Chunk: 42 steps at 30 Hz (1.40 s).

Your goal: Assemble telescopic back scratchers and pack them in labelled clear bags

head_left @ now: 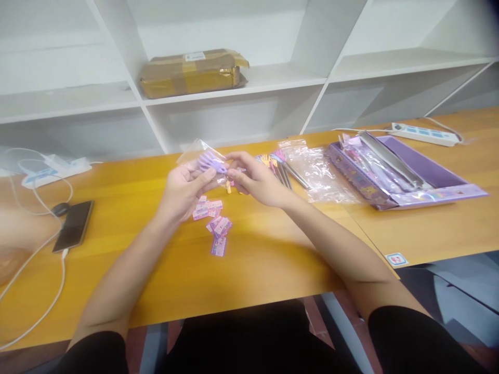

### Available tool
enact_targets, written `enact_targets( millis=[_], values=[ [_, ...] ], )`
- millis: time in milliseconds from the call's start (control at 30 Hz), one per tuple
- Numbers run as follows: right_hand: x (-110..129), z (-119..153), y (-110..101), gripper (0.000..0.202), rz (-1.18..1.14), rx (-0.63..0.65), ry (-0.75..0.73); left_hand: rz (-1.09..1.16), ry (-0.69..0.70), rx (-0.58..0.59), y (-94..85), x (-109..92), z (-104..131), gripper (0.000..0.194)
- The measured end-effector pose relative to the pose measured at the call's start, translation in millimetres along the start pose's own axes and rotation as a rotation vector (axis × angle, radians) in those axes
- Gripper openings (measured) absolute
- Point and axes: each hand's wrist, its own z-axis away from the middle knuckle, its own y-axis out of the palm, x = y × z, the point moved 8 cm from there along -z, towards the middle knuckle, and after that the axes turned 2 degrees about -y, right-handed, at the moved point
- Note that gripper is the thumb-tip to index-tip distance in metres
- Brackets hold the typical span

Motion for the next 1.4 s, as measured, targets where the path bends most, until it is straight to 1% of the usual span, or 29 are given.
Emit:
enact_targets(
  millis=[100,133,200,267,333,400,467,533,600,733,933,1067,1167,1300,1400],
  values=[
    [-2.2,0.2,3.8,0.036,-0.027,-0.013,0.013,0.016,-0.018,-0.002,2.0,8.1,-1.5,0.046],
    [-3.2,0.1,3.6,0.037,-0.026,-0.014,0.026,0.012,-0.013,-0.011,1.0,8.1,-2.2,0.046],
    [-5.6,-0.1,0.5,0.036,0.000,-0.014,0.074,-0.004,0.030,-0.046,-5.4,2.1,-4.2,0.044],
    [-8.5,-0.1,-3.7,0.034,0.074,0.021,0.146,-0.017,0.103,-0.113,-18.8,-10.7,-6.5,0.039],
    [-9.4,0.2,-8.8,0.040,0.173,0.063,0.199,-0.026,0.164,-0.191,-36.0,-24.7,-8.9,0.034],
    [-7.2,0.3,-13.0,0.043,0.240,0.086,0.211,-0.034,0.184,-0.245,-51.4,-34.7,-11.8,0.032],
    [-3.6,0.1,-15.8,0.041,0.265,0.074,0.201,-0.040,0.188,-0.266,-61.3,-40.1,-14.2,0.035],
    [-1.1,-0.2,-15.9,0.040,0.280,0.060,0.199,-0.054,0.187,-0.268,-65.2,-41.1,-15.3,0.037],
    [-0.8,-0.5,-15.3,0.038,0.293,0.043,0.216,-0.071,0.186,-0.268,-64.3,-39.2,-15.0,0.037],
    [-2.6,-0.5,-13.8,0.035,0.286,0.023,0.259,-0.076,0.171,-0.264,-55.3,-31.9,-12.9,0.035],
    [3.7,-0.5,-12.5,0.042,0.344,-0.006,0.172,-0.021,0.181,-0.232,-42.7,-26.5,-11.5,0.035],
    [5.7,0.8,-10.0,0.044,0.330,-0.008,0.167,-0.009,0.164,-0.210,-36.4,-21.5,-10.7,0.035],
    [6.8,2.0,-6.9,0.044,0.317,-0.007,0.158,-0.004,0.129,-0.185,-28.1,-12.1,-9.4,0.037],
    [7.9,2.8,-1.0,0.042,0.283,-0.009,0.120,0.014,0.059,-0.131,-13.5,7.6,-8.1,0.041],
    [6.3,2.5,2.7,0.042,0.262,-0.003,0.122,0.022,0.040,-0.114,-6.4,16.8,-7.7,0.043]
  ],
)
